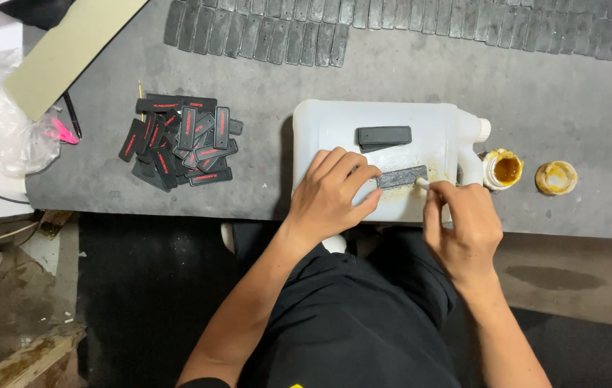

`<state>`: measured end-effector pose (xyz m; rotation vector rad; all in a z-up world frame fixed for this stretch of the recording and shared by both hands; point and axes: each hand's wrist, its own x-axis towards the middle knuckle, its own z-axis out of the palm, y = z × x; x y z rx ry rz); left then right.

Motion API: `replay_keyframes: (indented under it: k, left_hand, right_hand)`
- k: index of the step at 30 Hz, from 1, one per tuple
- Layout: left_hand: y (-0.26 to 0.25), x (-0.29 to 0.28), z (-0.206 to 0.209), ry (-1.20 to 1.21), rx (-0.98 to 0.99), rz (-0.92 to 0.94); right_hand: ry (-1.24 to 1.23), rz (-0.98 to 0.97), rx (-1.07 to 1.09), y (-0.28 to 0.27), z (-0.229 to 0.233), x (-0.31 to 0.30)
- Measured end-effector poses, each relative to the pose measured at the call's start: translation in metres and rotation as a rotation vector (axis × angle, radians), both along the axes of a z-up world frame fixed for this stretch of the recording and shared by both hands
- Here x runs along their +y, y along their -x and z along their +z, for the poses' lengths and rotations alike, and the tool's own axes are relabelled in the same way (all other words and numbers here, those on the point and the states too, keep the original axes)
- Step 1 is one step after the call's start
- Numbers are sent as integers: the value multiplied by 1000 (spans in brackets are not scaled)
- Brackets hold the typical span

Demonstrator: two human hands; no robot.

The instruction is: Applying glue to the back of small black tags using a brush and arranging them in a grid on a work surface.

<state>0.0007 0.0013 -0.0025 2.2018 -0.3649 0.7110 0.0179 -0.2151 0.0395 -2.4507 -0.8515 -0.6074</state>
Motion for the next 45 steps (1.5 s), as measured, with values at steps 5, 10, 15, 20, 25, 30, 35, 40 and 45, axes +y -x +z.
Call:
replay_keyframes:
  k: [5, 10, 15, 20, 25, 30, 35, 40, 45]
  left_hand:
    - [1, 0, 0, -4, 1, 6]
    - [1, -1, -1, -13, 6, 1]
    - [1, -1, 5, 9, 16, 9]
    - [3, -1, 8, -134, -21, -27]
    - [3, -4, 13, -72, -3, -35]
    - [0, -4, 17, -212, 24, -1]
    - [-4, -7, 22, -255, 40, 12]
    - [-15, 4, 48, -133, 34, -3]
    - [-59, 39, 69, -68, -5, 12]
  right_hand:
    - [-6, -51, -43, 1, -6, -1]
    - [-81, -10, -13, 20, -4, 29]
    - [-386, -55, 189, 24, 3, 9]
    - [-515, -350, 290, 25, -7, -26]
    - [-680, -401, 368, 11, -11, -42]
    - [-734, -342, 386, -6, -6, -42]
    - [-759, -289, 418, -22, -7, -40]
    - [-782, -305, 451, -41, -2, -39]
    - [-979, -294, 628, -78, 7, -32]
